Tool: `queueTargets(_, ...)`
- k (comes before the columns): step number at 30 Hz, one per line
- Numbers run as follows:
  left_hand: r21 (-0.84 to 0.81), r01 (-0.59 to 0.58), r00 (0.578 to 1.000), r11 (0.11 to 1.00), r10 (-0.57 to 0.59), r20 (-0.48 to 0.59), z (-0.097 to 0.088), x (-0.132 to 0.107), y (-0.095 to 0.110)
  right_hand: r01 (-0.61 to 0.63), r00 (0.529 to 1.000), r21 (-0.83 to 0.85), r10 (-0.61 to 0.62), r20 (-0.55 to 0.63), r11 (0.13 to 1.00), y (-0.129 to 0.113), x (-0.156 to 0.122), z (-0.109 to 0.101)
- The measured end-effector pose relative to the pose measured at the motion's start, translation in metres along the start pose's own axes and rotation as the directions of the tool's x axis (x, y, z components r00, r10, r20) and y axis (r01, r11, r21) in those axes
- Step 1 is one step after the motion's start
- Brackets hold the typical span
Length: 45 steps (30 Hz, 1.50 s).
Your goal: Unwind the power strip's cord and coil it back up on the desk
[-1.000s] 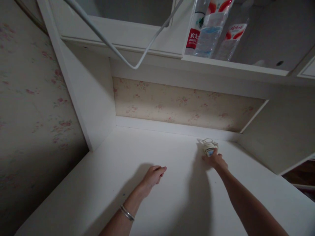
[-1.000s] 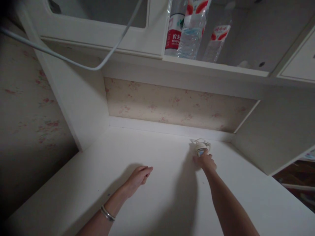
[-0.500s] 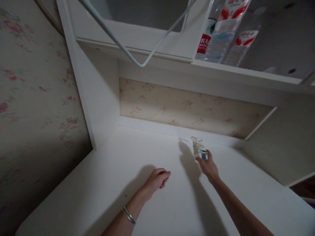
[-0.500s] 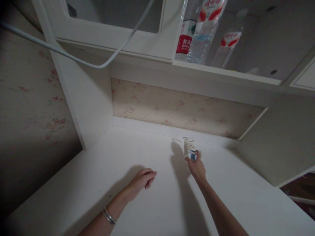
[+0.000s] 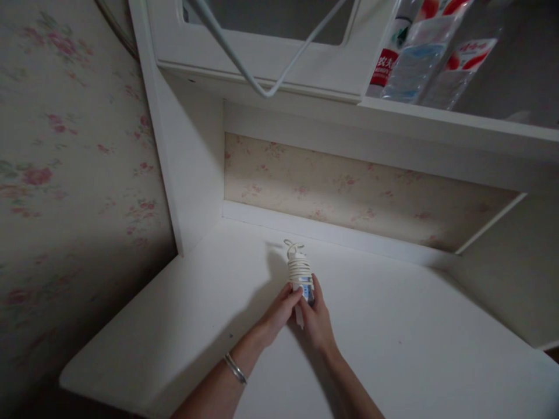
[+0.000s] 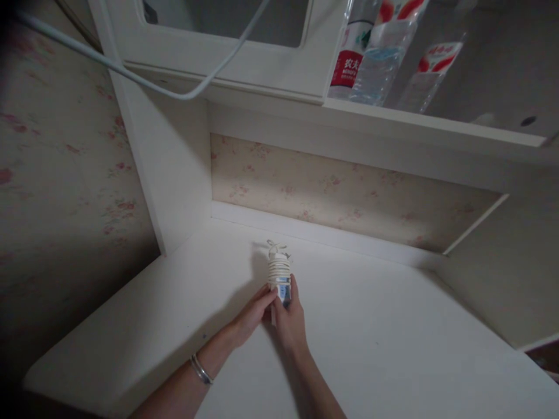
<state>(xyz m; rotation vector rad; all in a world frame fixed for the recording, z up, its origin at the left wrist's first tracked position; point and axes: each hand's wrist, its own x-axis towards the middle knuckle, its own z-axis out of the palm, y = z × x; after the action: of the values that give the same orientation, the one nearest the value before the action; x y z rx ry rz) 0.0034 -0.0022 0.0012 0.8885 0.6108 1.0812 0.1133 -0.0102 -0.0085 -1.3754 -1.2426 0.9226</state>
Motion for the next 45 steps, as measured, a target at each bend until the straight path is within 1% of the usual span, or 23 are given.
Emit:
queueTargets(3,-0.004,-0.019,0.998,1.0,0.018,-0.063,-0.001,-0.001,0.001,-0.018,1.0,-0.058,0.019,0.012,0.998,-0.001,-0.006,0.002)
queueTargets(5,-0.009,-0.012,0.994,1.0,0.011,-0.105,-0.001,0.0,0.0,0.003,0.999,-0.102,0.001,0.035,0.995,-0.001,-0.008,-0.001)
queueTargets(6,-0.025,-0.001,0.992,1.0,-0.003,-0.127,-0.001,0.0,-0.001,0.038,0.998,-0.135,-0.032,0.046,0.99,0.0,-0.008,-0.004)
queueTargets(8,-0.063,0.026,0.985,0.998,-0.037,-0.17,-0.001,0.001,-0.003,0.161,0.987,-0.238,-0.153,0.052,0.958,0.002,-0.007,-0.008)
queueTargets(10,-0.066,0.051,0.976,0.997,-0.064,-0.207,-0.002,0.001,-0.006,0.295,0.952,-0.372,-0.305,0.034,0.88,0.006,-0.005,-0.013)
queueTargets(12,-0.018,0.06,0.973,0.998,-0.063,-0.223,-0.002,0.0,-0.008,0.381,0.906,-0.475,-0.422,0.022,0.793,0.008,-0.003,-0.017)
queueTargets(15,0.059,0.124,0.975,0.991,-0.11,-0.192,-0.001,-0.003,-0.01,0.433,0.865,-0.54,-0.501,0.024,0.722,0.009,0.0,-0.023)
queueTargets(18,0.107,0.224,0.965,0.969,-0.205,-0.162,0.001,-0.005,-0.009,0.437,0.86,-0.558,-0.509,0.03,0.706,0.008,0.001,-0.028)
queueTargets(19,0.121,0.253,0.959,0.96,-0.233,-0.16,0.001,-0.005,-0.008,0.424,0.869,-0.552,-0.494,0.025,0.718,0.007,0.001,-0.028)
queueTargets(21,0.147,0.3,0.948,0.943,-0.278,-0.152,0.001,-0.006,-0.007,0.361,0.903,-0.512,-0.429,-0.016,0.78,0.007,0.0,-0.028)
queueTargets(23,0.16,0.32,0.943,0.934,-0.299,-0.143,0.001,-0.006,-0.006,0.247,0.943,-0.426,-0.317,-0.099,0.87,0.006,0.001,-0.027)
queueTargets(24,0.159,0.326,0.942,0.932,-0.305,-0.14,0.001,-0.006,-0.005,0.189,0.956,-0.365,-0.256,-0.145,0.912,0.006,0.002,-0.026)
queueTargets(26,0.143,0.341,0.936,0.929,-0.321,-0.145,0.001,-0.006,-0.003,0.105,0.96,-0.219,-0.156,-0.231,0.97,0.005,0.005,-0.025)
queueTargets(29,0.105,0.375,0.923,0.921,-0.36,-0.138,0.001,-0.006,-0.001,0.065,0.95,-0.002,-0.062,-0.305,0.998,0.005,0.011,-0.025)
queueTargets(32,0.05,0.375,0.922,0.926,-0.366,-0.129,0.001,-0.005,-0.002,0.016,0.932,0.159,0.043,-0.361,0.987,0.009,0.017,-0.028)
queueTargets(34,0.003,0.362,0.923,0.932,-0.358,-0.14,0.0,-0.004,-0.002,-0.013,0.908,0.236,0.11,-0.404,0.972,0.015,0.021,-0.03)
queueTargets(36,-0.044,0.345,0.924,0.937,-0.348,-0.16,0.0,-0.003,-0.001,-0.042,0.892,0.319,0.179,-0.416,0.947,0.02,0.025,-0.033)
queueTargets(39,-0.098,0.302,0.933,0.948,-0.316,-0.175,-0.002,-0.004,0.003,-0.115,0.884,0.466,0.305,-0.356,0.877,0.026,0.03,-0.036)
queueTargets(41,-0.117,0.288,0.94,0.95,-0.304,-0.157,-0.003,-0.005,0.008,-0.141,0.889,0.543,0.348,-0.299,0.828,0.028,0.032,-0.037)
queueTargets(43,-0.125,0.305,0.943,0.944,-0.318,-0.1,-0.003,-0.008,0.012,-0.136,0.899,0.608,0.355,-0.255,0.782,0.029,0.033,-0.038)
queueTargets(45,-0.129,0.319,0.946,0.939,-0.323,-0.011,-0.003,-0.011,0.015,-0.123,0.913,0.665,0.347,-0.215,0.736,0.029,0.033,-0.038)
